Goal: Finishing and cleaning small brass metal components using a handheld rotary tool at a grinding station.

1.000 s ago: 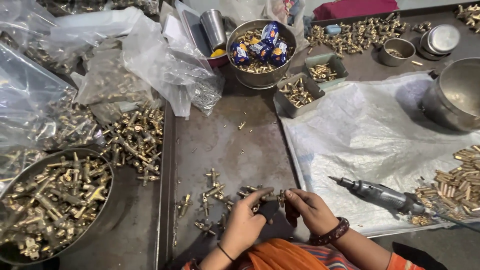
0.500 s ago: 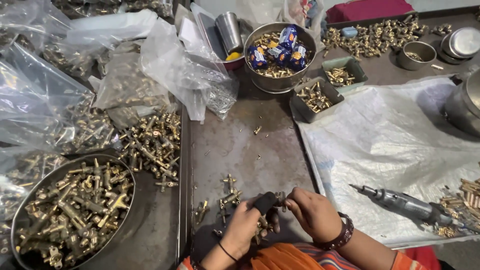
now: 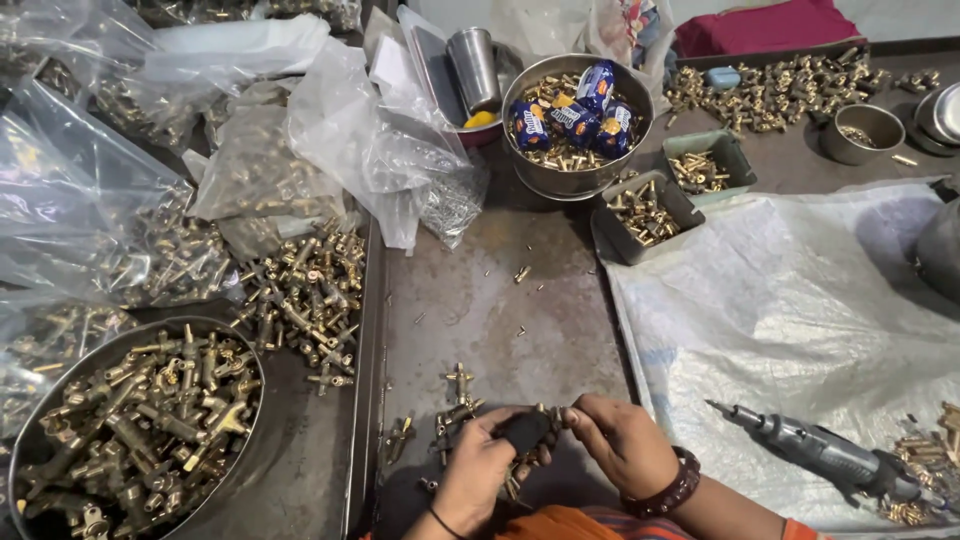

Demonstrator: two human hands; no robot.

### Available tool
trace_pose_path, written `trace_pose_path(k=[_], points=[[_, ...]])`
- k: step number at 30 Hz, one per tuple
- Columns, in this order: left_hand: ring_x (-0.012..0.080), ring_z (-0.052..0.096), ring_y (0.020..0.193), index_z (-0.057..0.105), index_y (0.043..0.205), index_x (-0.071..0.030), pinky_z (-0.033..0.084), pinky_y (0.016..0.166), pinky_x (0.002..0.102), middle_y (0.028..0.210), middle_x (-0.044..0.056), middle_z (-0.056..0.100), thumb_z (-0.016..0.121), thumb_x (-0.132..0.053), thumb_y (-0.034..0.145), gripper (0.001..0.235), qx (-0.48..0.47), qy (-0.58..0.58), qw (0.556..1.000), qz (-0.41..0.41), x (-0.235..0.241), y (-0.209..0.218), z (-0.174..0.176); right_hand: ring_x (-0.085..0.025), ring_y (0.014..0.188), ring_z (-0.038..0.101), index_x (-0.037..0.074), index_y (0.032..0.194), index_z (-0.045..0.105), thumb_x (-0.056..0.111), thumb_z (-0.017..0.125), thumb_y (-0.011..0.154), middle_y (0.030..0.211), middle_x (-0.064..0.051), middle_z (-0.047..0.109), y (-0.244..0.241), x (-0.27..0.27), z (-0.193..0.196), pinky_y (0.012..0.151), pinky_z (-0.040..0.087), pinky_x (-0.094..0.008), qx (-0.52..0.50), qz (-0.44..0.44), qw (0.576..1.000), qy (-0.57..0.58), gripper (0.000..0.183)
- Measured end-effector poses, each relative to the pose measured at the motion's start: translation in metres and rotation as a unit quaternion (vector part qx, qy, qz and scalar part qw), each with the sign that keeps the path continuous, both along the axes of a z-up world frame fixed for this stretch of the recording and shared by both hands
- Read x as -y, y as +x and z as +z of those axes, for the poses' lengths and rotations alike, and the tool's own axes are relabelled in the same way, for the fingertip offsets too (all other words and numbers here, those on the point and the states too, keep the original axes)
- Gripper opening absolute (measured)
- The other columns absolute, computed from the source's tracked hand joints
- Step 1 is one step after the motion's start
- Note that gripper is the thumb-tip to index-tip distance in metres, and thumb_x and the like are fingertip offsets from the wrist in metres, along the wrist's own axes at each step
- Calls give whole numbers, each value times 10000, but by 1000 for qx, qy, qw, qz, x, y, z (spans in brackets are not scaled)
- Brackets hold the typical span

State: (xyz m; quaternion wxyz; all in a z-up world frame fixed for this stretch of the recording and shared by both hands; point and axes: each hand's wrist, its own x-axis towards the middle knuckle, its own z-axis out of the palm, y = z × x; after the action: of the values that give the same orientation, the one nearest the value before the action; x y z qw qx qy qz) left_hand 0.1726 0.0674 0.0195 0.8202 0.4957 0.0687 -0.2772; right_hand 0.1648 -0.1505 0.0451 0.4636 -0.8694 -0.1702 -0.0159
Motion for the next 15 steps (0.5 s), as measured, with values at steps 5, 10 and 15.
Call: trace_pose_path(k=[5, 10, 15], points=[[80, 591, 588, 734, 1177, 13, 436, 514, 212, 787, 72, 749, 666, -73, 914, 285, 33, 41, 998, 45, 0, -13, -18, -171, 513, 572, 22, 842, 674, 303, 560, 1020, 587, -98, 599, 7, -4, -20, 507, 471, -341, -261, -53, 959, 91, 352], [74, 571, 592, 735, 1189, 15, 439, 526, 214, 779, 81, 738, 678, -92, 938, 279, 63, 64, 994, 70, -7, -22, -13, -131, 554, 609, 5, 880, 706, 298, 521, 1012, 634, -41, 619, 13, -4, -20, 528, 518, -318, -382, -13, 898, 218, 371], [175, 704, 690, 688, 1114, 31, 518, 551, 270, 884, 138, 760, 574, -71, 925, 243, 8, -72, 979, 190, -18, -25, 4, -353, 907, 684, 24, 1151, 659, 219, 677, 872, 1119, -166, 687, 36, -22, -15, 748, 562, -418, 25, 113, 991, -74, 341]])
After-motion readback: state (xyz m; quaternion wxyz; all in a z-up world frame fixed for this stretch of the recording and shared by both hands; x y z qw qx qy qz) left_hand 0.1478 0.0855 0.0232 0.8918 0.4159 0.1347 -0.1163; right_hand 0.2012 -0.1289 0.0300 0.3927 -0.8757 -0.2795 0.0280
